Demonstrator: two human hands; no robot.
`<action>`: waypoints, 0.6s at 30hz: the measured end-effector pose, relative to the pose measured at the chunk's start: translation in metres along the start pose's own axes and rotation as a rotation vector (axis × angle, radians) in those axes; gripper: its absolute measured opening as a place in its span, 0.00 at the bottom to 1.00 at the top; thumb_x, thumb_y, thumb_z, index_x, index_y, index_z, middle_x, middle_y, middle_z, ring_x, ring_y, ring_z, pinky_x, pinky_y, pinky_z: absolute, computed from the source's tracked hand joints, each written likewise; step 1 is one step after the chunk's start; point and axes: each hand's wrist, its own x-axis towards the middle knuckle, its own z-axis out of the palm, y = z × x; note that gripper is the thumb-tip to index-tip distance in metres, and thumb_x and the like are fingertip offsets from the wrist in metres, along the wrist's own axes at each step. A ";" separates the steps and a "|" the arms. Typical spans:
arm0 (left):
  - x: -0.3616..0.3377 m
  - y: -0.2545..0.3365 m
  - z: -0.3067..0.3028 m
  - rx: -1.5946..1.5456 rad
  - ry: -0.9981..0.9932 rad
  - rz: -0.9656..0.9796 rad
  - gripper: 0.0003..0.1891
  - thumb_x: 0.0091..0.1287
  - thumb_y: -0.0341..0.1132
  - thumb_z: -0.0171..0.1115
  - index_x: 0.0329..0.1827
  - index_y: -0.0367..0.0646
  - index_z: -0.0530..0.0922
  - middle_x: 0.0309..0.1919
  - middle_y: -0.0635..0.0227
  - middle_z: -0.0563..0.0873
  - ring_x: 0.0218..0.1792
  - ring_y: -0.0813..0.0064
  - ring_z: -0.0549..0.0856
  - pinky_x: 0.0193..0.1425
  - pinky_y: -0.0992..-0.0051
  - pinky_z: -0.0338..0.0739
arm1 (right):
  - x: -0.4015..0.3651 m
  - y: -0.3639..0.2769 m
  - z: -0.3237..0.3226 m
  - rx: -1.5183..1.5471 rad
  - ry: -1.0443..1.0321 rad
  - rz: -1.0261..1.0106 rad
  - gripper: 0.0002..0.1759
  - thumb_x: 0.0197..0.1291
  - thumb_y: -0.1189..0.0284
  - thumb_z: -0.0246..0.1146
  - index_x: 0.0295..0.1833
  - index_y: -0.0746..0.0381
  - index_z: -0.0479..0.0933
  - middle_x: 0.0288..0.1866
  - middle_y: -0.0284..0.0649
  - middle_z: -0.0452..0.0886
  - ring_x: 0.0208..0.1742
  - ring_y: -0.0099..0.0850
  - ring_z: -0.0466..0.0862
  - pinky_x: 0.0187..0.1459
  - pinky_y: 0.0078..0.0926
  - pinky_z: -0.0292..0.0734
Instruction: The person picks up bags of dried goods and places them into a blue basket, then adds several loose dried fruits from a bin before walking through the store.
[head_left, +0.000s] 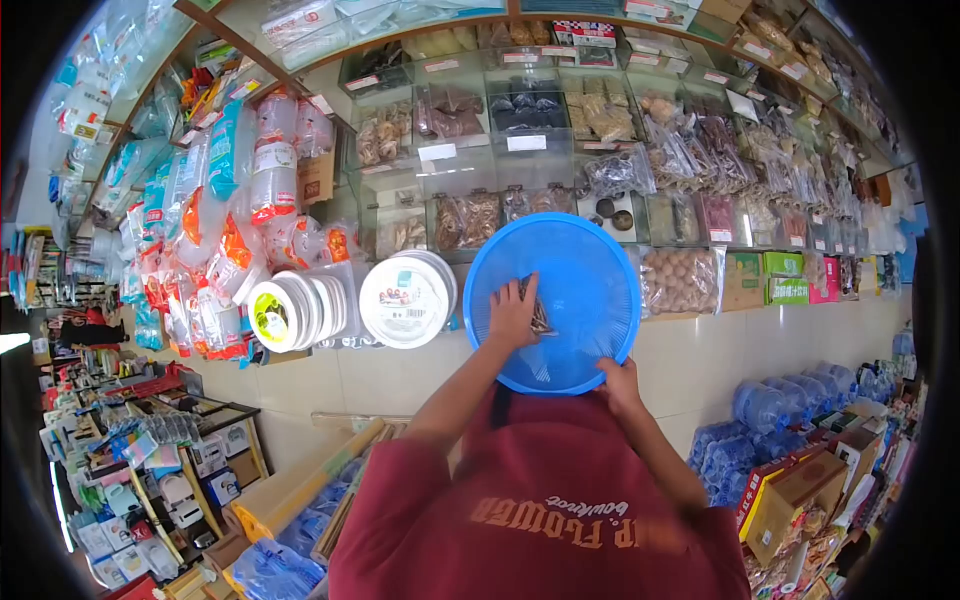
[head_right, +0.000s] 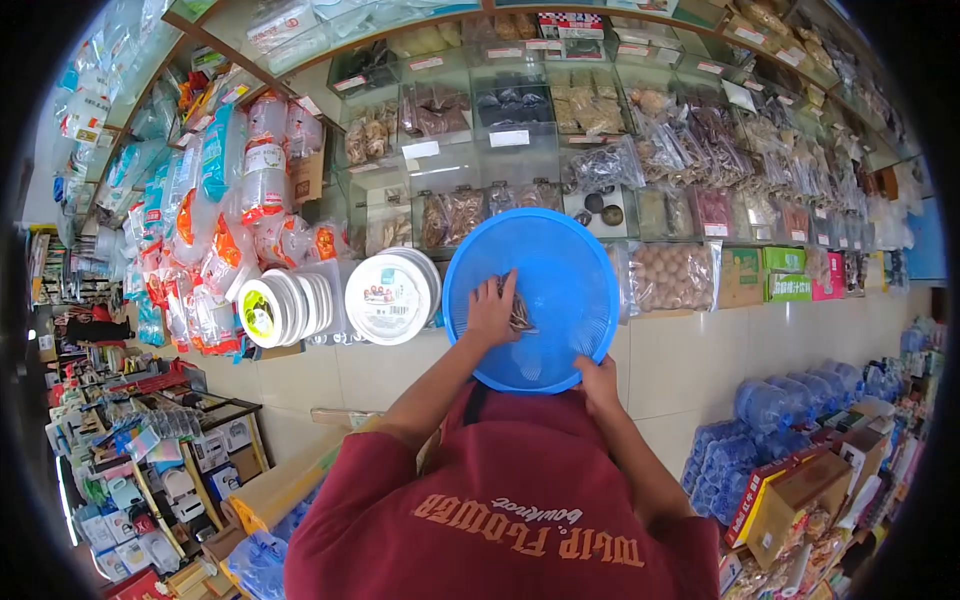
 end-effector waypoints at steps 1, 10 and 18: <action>0.002 -0.005 -0.005 0.019 -0.012 0.029 0.67 0.29 0.45 0.82 0.75 0.51 0.46 0.62 0.51 0.65 0.62 0.51 0.67 0.64 0.50 0.61 | -0.001 0.004 0.004 0.038 0.017 0.016 0.15 0.51 0.78 0.57 0.46 0.68 0.73 0.31 0.40 0.79 0.23 0.28 0.80 0.19 0.23 0.76; -0.009 -0.040 -0.089 -0.363 0.180 0.187 0.66 0.30 0.44 0.80 0.74 0.41 0.48 0.62 0.49 0.66 0.62 0.48 0.67 0.67 0.54 0.60 | -0.006 0.012 0.041 0.212 0.052 -0.060 0.13 0.50 0.78 0.54 0.44 0.66 0.71 0.31 0.40 0.77 0.24 0.30 0.78 0.21 0.26 0.74; 0.047 -0.123 -0.149 -0.410 0.400 0.195 0.65 0.31 0.45 0.80 0.73 0.37 0.48 0.65 0.45 0.64 0.65 0.45 0.65 0.70 0.57 0.59 | -0.026 0.051 0.023 0.338 0.253 -0.028 0.26 0.50 0.78 0.52 0.59 0.62 0.65 0.47 0.41 0.76 0.41 0.35 0.79 0.31 0.36 0.79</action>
